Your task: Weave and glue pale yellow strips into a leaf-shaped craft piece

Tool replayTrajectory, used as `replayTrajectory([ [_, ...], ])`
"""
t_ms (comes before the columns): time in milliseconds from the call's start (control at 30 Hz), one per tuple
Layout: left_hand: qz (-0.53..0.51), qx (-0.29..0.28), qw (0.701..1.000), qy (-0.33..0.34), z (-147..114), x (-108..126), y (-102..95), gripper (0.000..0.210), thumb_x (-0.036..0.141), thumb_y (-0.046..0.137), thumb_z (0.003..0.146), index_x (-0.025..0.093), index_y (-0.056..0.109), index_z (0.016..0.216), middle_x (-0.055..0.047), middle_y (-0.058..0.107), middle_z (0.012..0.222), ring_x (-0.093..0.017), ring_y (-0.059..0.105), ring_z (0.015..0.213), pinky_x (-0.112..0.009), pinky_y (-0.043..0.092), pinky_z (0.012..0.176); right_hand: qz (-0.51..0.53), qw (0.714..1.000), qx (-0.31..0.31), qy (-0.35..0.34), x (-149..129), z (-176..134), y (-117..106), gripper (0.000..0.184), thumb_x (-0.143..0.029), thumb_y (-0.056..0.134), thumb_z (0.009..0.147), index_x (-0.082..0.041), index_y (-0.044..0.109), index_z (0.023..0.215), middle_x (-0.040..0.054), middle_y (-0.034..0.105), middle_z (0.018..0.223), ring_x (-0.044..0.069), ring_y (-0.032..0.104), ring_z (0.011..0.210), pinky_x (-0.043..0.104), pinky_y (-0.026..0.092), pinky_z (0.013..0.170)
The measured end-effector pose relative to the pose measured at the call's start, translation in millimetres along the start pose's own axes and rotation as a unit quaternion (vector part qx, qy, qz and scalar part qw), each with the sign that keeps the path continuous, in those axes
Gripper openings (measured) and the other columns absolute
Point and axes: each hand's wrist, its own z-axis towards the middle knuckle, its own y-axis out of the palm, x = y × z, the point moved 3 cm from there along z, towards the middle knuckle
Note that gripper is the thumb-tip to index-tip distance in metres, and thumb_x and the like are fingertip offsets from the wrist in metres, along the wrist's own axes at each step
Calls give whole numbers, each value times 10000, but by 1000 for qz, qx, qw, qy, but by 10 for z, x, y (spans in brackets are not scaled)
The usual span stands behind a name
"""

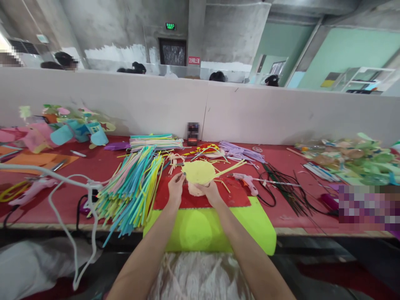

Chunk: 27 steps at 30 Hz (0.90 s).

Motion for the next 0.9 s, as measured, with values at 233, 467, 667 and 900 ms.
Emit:
replayTrajectory([
  [233, -14, -20, 1000, -11, -11, -8, 15, 348, 364, 598, 916, 160, 579, 1197, -86, 617, 1185, -201, 628, 1004, -415, 554, 846, 8, 1000, -11, 5, 13, 8, -14, 622, -349, 865, 561, -190, 662, 1127, 92, 707, 1197, 249, 680, 1068, 413, 527, 972],
  [467, -31, -66, 997, -25, -84, -35, 65, 363, 388, 584, 922, 160, 576, 1205, -89, 615, 1193, -204, 628, 1012, -422, 551, 853, 23, 1000, 6, 9, 9, 33, -15, 609, -373, 862, 556, -170, 675, 1099, 102, 716, 1174, 248, 687, 1049, 406, 537, 948],
  [667, -9, -108, 994, -33, -99, -29, 77, 345, 361, 602, 914, 158, 583, 1192, -86, 617, 1190, -203, 628, 1014, -420, 552, 854, 34, 999, 15, 0, -26, 22, -29, 583, -368, 860, 570, -173, 682, 1090, 98, 717, 1171, 241, 691, 1036, 402, 538, 945],
  [900, 8, -107, 994, -31, -89, -44, 68, 346, 365, 598, 916, 158, 582, 1192, -85, 619, 1182, -200, 630, 1003, -414, 555, 844, 36, 999, 21, -4, -1, 27, -31, 581, -361, 865, 551, -174, 685, 1071, 97, 723, 1159, 249, 694, 1019, 414, 543, 938],
])
